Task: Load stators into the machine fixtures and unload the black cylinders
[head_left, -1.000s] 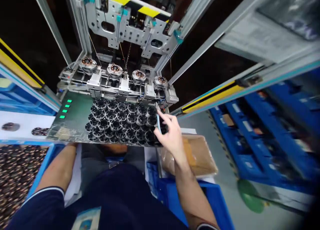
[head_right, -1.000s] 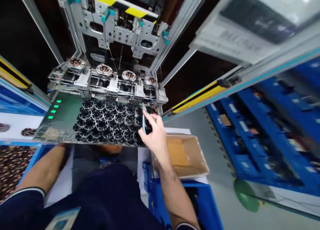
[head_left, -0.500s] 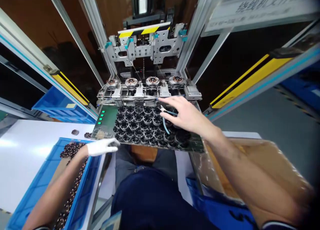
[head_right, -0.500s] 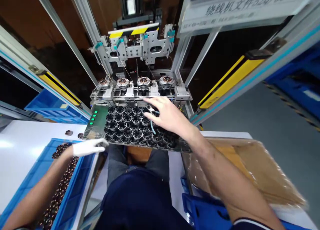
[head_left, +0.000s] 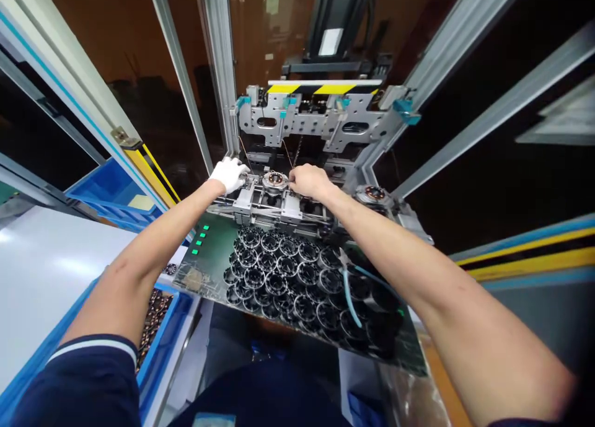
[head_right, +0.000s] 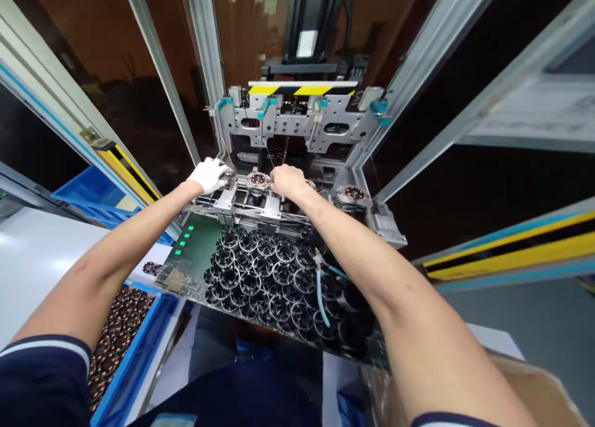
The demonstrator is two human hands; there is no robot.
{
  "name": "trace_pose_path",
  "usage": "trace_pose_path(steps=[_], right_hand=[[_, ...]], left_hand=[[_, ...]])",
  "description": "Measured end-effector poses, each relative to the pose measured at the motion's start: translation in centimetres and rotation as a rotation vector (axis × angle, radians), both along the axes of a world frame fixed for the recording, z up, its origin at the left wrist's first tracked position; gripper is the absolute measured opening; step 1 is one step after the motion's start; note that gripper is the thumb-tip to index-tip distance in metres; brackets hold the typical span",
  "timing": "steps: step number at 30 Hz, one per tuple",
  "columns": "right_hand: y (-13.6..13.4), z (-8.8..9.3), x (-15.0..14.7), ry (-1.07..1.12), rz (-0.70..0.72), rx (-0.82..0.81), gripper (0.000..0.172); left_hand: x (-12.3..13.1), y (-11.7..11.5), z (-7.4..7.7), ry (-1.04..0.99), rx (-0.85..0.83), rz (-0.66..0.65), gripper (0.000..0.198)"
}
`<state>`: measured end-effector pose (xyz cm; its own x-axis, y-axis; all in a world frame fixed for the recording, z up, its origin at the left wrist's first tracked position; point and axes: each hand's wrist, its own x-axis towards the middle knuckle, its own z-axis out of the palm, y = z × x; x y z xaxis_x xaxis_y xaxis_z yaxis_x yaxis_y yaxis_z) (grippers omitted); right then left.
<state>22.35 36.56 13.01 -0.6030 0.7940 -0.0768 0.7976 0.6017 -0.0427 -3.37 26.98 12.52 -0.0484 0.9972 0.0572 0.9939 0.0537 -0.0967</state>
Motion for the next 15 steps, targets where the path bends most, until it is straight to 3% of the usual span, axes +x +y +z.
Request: trace_pose_path(steps=[3, 7, 10, 15], right_hand=[[0.2, 0.2, -0.3, -0.058, 0.018, 0.025, 0.036], [-0.3, 2.2, -0.3, -0.035, 0.038, 0.082, 0.036], [-0.2, 3.0, -1.5, -0.023, 0.063, 0.069, 0.042], [0.5, 1.5, -6.2, -0.179, 0.118, -0.140, 0.036]], left_hand=[[-0.8, 2.0, -1.6, 0.004, -0.014, -0.048, 0.037], [-2.1, 3.0, -1.0, -0.002, -0.003, -0.119, 0.031], [-3.8, 3.1, 0.2, 0.001, -0.005, -0.095, 0.040], [-5.1, 3.5, 0.2, 0.040, -0.174, -0.002, 0.068]])
